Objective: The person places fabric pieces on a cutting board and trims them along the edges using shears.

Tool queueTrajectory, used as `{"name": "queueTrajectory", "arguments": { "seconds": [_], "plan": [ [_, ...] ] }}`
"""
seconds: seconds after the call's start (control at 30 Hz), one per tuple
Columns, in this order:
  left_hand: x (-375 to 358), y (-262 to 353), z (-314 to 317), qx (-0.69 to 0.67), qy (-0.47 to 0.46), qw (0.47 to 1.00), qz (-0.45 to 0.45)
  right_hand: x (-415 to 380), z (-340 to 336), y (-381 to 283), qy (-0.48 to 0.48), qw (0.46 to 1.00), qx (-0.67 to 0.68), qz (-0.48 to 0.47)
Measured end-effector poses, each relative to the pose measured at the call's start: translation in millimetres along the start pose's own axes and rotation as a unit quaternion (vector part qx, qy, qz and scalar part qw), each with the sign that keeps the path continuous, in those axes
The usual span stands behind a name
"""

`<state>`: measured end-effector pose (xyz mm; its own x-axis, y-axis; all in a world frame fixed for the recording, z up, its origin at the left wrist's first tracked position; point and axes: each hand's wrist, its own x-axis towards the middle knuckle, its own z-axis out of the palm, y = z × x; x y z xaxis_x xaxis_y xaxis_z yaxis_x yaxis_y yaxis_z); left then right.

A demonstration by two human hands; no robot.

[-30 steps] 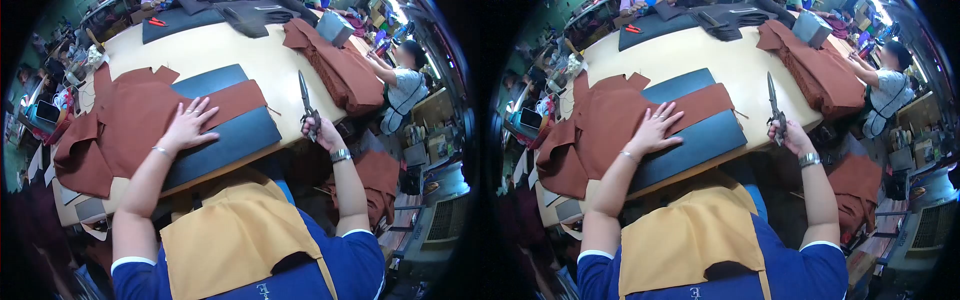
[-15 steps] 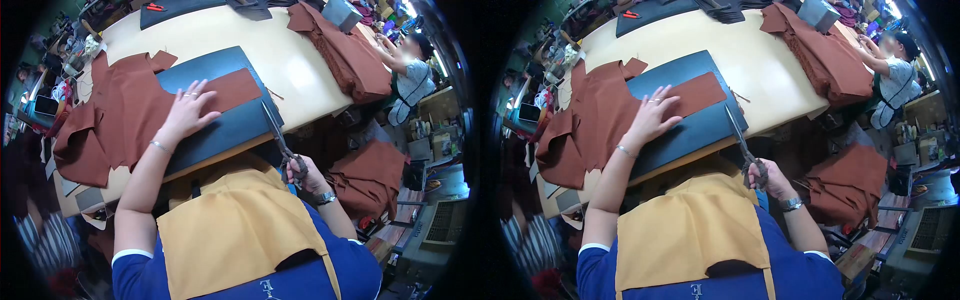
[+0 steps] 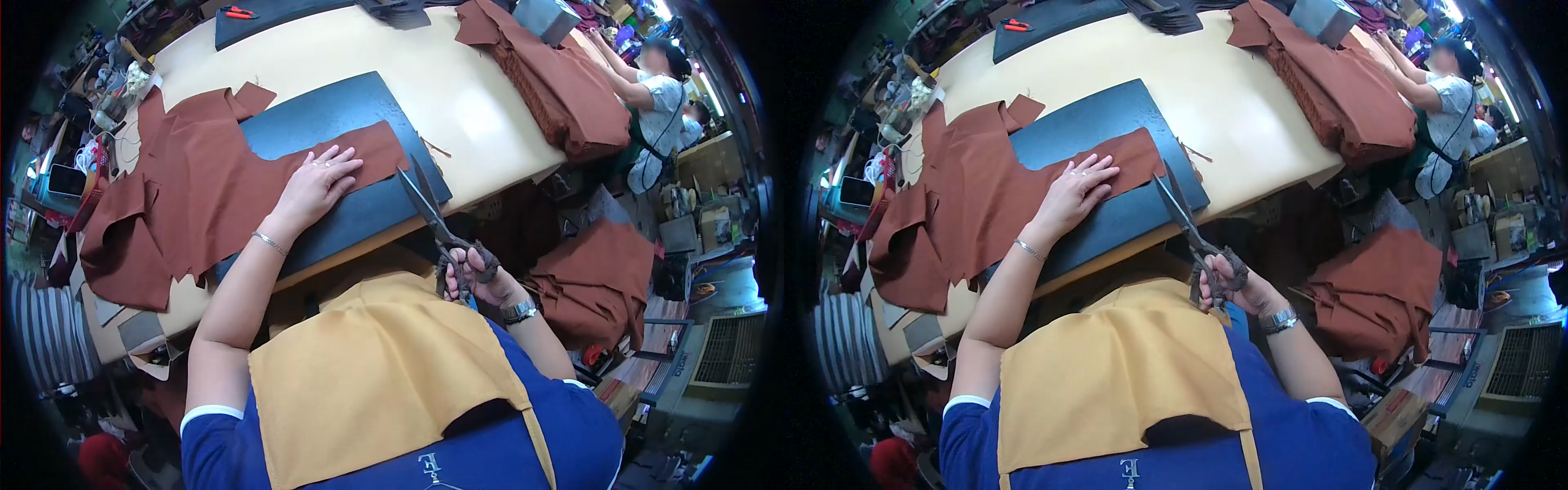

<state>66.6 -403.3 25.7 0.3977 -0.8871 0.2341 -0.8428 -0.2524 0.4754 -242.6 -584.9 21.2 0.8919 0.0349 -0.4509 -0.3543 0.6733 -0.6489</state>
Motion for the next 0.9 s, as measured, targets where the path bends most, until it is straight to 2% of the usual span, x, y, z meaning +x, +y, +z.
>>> {"name": "queueTrajectory", "arguments": {
  "seconds": [0.13,0.3,0.33,0.4,0.47,0.53,0.67,0.83,0.9],
  "plan": [
    [-5,1,2,0.001,0.029,1.0,-0.009,3,1,0,-0.039,0.999,-0.034,0.0],
    [-5,-4,7,-0.062,0.078,0.993,-0.055,-2,6,-1,-0.031,0.999,-0.022,0.011],
    [-4,-5,7,-0.157,0.079,0.979,-0.107,-3,7,-1,-0.028,0.999,-0.018,0.011],
    [-2,-6,4,-0.34,0.075,0.914,-0.206,-2,0,2,-0.066,0.997,-0.045,0.005],
    [-5,-1,1,-0.144,0.049,0.984,-0.091,0,-2,5,-0.066,0.997,-0.047,-0.003],
    [-9,7,-4,0.004,-0.014,1.0,-0.005,2,2,5,-0.033,0.999,-0.041,-0.009],
    [-15,13,-11,0.061,-0.064,0.996,0.032,9,14,2,0.026,0.998,-0.041,-0.04],
    [-17,16,-13,0.059,-0.063,0.996,0.029,13,24,-4,0.091,0.985,-0.131,-0.07],
    [-17,16,-13,0.057,-0.061,0.996,0.026,13,26,-7,0.087,0.982,-0.152,-0.068]
  ]
}}
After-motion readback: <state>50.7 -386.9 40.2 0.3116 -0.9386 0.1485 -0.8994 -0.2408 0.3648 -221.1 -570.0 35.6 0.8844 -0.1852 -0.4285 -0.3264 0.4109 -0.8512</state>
